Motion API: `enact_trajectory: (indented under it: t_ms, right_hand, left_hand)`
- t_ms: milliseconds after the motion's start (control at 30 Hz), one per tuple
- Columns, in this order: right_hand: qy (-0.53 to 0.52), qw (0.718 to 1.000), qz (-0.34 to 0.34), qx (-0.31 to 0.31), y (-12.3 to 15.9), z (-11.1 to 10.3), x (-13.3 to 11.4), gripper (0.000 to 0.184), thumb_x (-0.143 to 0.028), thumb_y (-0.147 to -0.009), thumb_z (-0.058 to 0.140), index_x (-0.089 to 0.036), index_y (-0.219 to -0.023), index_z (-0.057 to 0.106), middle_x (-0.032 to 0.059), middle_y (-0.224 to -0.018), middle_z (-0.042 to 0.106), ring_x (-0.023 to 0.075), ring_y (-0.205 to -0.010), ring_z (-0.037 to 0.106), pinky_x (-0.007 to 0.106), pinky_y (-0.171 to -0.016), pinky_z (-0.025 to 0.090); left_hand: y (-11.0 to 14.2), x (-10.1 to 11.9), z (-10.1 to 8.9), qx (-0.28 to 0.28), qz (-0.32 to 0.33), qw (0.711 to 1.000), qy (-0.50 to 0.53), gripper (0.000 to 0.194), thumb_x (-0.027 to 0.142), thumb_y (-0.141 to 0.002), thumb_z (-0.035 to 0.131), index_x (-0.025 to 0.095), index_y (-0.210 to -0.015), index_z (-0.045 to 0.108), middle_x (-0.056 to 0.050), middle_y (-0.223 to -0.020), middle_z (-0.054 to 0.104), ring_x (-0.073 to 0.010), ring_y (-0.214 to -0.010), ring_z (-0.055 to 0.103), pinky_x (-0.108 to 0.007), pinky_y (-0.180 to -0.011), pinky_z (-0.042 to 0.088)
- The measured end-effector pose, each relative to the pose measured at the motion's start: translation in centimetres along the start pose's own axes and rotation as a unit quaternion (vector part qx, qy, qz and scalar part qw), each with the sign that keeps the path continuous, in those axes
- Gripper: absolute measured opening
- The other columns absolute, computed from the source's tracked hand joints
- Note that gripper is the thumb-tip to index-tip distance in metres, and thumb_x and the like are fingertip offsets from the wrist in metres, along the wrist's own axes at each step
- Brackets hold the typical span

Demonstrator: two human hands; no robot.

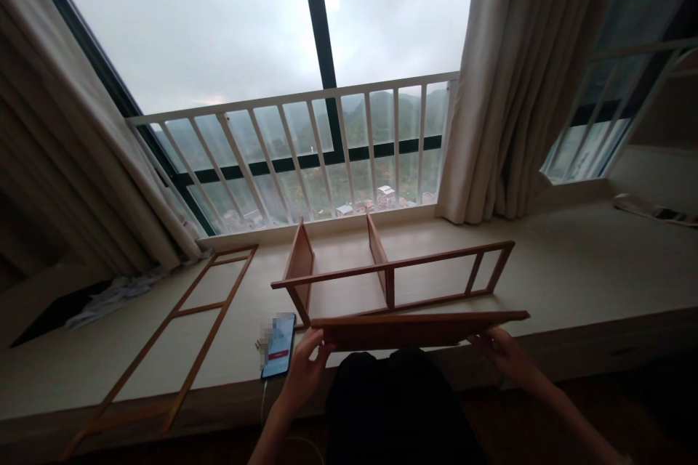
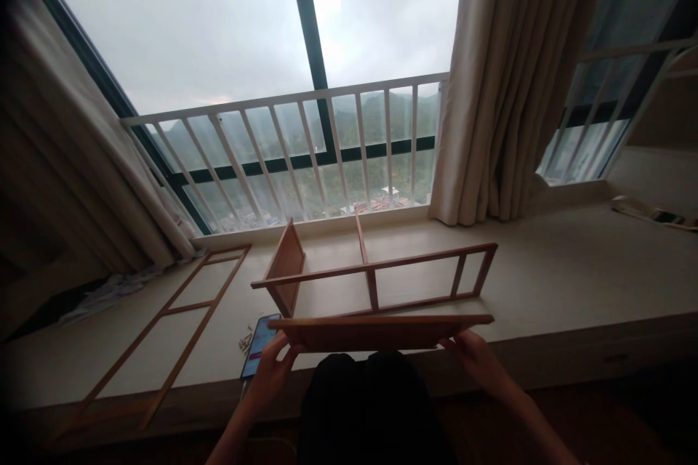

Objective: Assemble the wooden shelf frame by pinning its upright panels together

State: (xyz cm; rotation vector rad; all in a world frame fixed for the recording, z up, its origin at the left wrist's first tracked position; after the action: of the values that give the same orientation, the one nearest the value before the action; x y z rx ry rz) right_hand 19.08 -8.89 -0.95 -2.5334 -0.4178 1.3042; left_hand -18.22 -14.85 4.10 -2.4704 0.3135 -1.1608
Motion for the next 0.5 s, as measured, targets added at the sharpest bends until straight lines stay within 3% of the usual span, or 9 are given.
enact_trajectory:
  t_ms: [167,267,367,500]
  right_hand:
    - [-0.078,0.994,0.074,-0.022,-0.1,0.2,0.4,0.038,-0.056,-0.063,0.05,-0.019,-0.068,0.059,0.0006,-0.057,0.056,0.0171,-0.06,0.052,0.03,-0.056,0.047]
    - [-0.133,0.984,0.12,-0.023,-0.4,0.2,0.5,0.041,-0.057,-0.057,0.056,-0.018,-0.071,0.061,0.0022,-0.062,0.06,0.0204,-0.067,0.055,0.032,-0.062,0.048]
    - [-0.195,0.967,0.155,-0.062,-0.3,0.8,0.3,0.045,-0.055,-0.052,0.062,-0.016,-0.074,0.063,0.0046,-0.071,0.064,0.0239,-0.076,0.057,0.036,-0.069,0.048]
    - [-0.236,0.952,0.175,-0.089,0.5,1.0,-0.2,0.044,-0.051,-0.052,0.064,-0.015,-0.077,0.065,0.0062,-0.082,0.066,0.0259,-0.084,0.057,0.039,-0.078,0.046]
  left_hand:
    - [-1.0,0.7,0.3,0.007,-0.023,0.998,0.062,0.029,0.036,-0.075,0.047,0.014,-0.089,0.061,-0.009,-0.096,0.059,-0.0226,-0.093,0.051,-0.035,-0.081,0.041]
    - [-1.1,0.7,0.3,0.001,-0.04,0.995,0.088,0.031,0.039,-0.072,0.051,0.014,-0.087,0.062,-0.009,-0.098,0.059,-0.0244,-0.097,0.05,-0.036,-0.084,0.04]
    - [-1.6,0.6,0.2,-0.016,-0.068,0.989,0.127,0.035,0.042,-0.07,0.052,0.014,-0.088,0.063,-0.009,-0.101,0.058,-0.0251,-0.099,0.049,-0.035,-0.084,0.04]
    - [-2.7,0.1,0.2,-0.011,-0.123,0.972,0.2,0.041,0.045,-0.07,0.051,0.015,-0.095,0.062,-0.007,-0.094,0.061,-0.0238,-0.096,0.051,-0.034,-0.081,0.043]
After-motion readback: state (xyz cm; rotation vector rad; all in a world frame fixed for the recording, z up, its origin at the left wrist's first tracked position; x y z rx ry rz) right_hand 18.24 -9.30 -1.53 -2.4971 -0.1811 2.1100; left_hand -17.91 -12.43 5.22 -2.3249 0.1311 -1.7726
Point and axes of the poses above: each hand's wrist, its own y-axis away from the middle knuckle, its own z-axis out of the palm, x = y × z, the point moved 10 cm from there along -y, towards the middle knuckle
